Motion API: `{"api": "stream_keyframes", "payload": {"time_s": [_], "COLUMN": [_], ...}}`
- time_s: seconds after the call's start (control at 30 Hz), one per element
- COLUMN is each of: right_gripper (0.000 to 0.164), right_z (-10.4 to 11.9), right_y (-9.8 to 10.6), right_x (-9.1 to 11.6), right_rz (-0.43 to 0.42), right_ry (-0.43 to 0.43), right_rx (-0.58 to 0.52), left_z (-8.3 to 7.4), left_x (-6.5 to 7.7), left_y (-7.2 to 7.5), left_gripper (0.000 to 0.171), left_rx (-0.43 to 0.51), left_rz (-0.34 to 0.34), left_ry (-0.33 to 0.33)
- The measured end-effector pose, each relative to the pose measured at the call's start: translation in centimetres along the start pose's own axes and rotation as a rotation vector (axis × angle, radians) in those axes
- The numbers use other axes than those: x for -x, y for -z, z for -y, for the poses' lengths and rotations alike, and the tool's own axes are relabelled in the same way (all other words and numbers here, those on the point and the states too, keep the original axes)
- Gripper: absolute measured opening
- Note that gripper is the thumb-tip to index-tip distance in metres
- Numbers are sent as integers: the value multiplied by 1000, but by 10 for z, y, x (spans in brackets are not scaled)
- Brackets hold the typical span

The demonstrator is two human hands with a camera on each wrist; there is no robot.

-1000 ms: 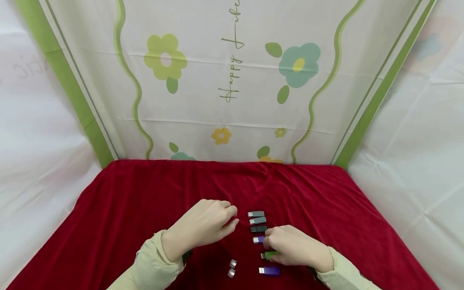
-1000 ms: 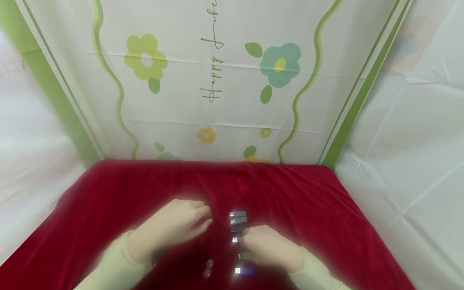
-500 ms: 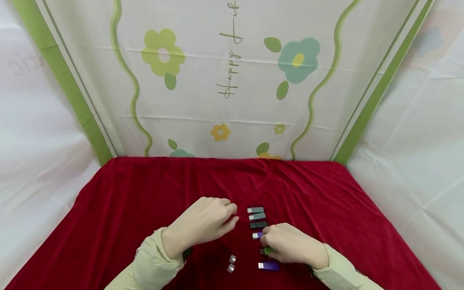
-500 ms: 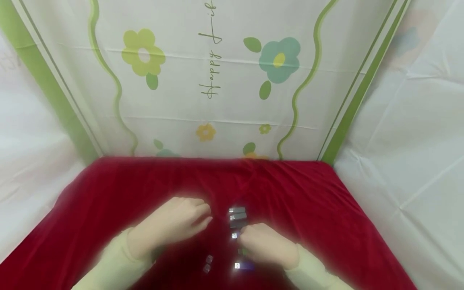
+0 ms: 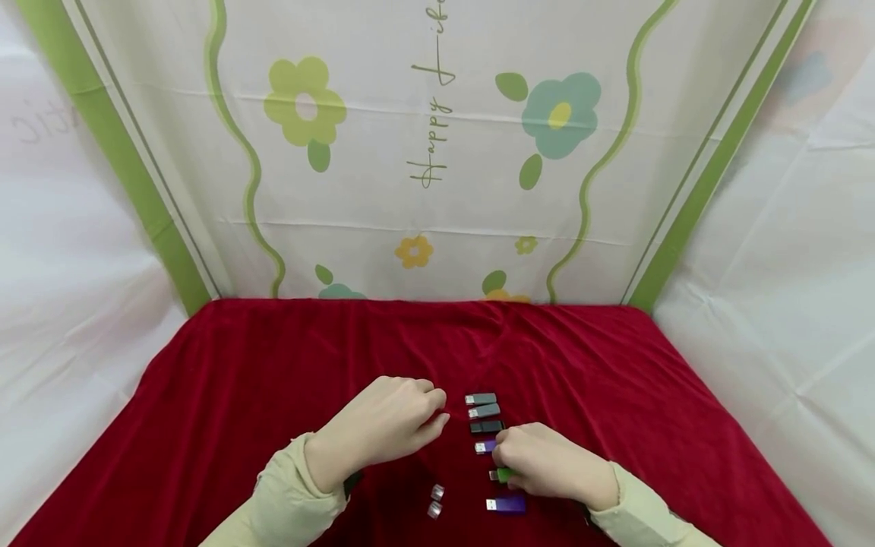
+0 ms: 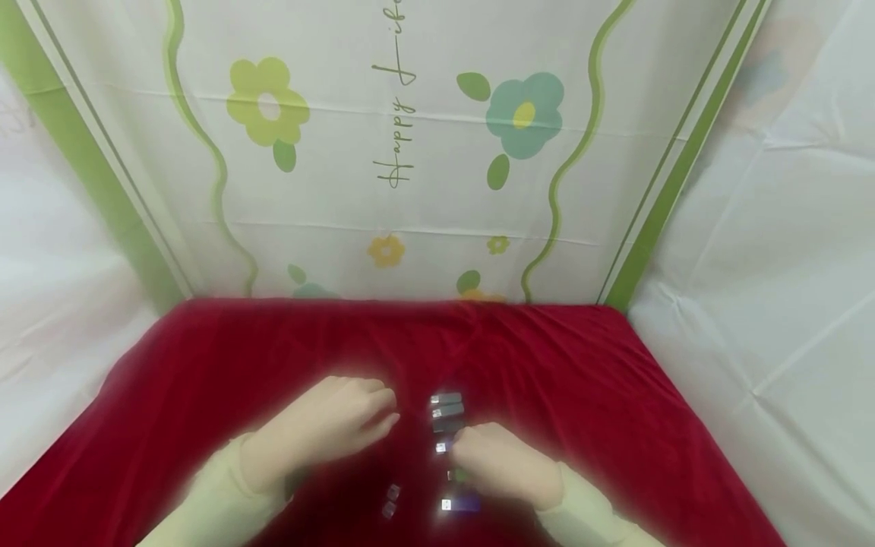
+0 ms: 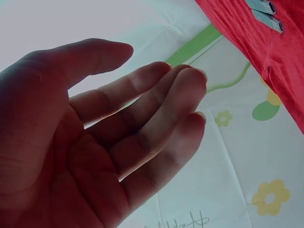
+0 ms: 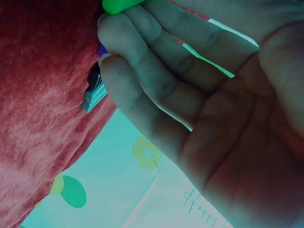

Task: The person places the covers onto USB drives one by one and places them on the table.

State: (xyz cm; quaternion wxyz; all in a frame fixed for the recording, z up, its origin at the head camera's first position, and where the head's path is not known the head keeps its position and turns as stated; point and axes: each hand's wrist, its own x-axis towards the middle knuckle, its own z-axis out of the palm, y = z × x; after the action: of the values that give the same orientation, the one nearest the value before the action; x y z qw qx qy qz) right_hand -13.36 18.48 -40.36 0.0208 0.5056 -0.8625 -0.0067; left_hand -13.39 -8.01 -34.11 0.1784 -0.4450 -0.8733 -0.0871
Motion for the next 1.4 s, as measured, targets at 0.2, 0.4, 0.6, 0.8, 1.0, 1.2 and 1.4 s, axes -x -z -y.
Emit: {"api": "stream_keyframes", "payload": {"time_s": [0.2, 0.4, 0.6, 0.8, 1.0, 1.2, 1.4], "right_gripper": [37, 30, 28, 28, 24, 24, 24], "right_z": [2, 3, -2, -3, -7, -8, -8], "right_y": [0, 8, 14, 25, 30, 29, 27], "right_x": [-1, -1, 1, 3, 5, 6, 7], "right_rz": [19, -5, -118, -192, -193, -202, -204], "right_ry": [-4, 16, 53, 30, -1, -3, -7], "right_rx": [-28, -14, 16, -3, -23, -32, -43], "left_z": [-1, 0, -2, -11, -24, -35, -41], "left_x": [0, 0, 1, 3, 4, 5, 6], "left_y": [-4, -6, -10, -26, -42, -48, -54], "left_gripper": [31, 29, 24, 21, 29, 35, 36], "left_rx": [20, 20, 27, 37, 30, -25, -34], "left_rz": [25, 63, 177, 325, 379, 402, 422], "left_ry": [-4, 15, 46, 43, -3, -18, -22]}}
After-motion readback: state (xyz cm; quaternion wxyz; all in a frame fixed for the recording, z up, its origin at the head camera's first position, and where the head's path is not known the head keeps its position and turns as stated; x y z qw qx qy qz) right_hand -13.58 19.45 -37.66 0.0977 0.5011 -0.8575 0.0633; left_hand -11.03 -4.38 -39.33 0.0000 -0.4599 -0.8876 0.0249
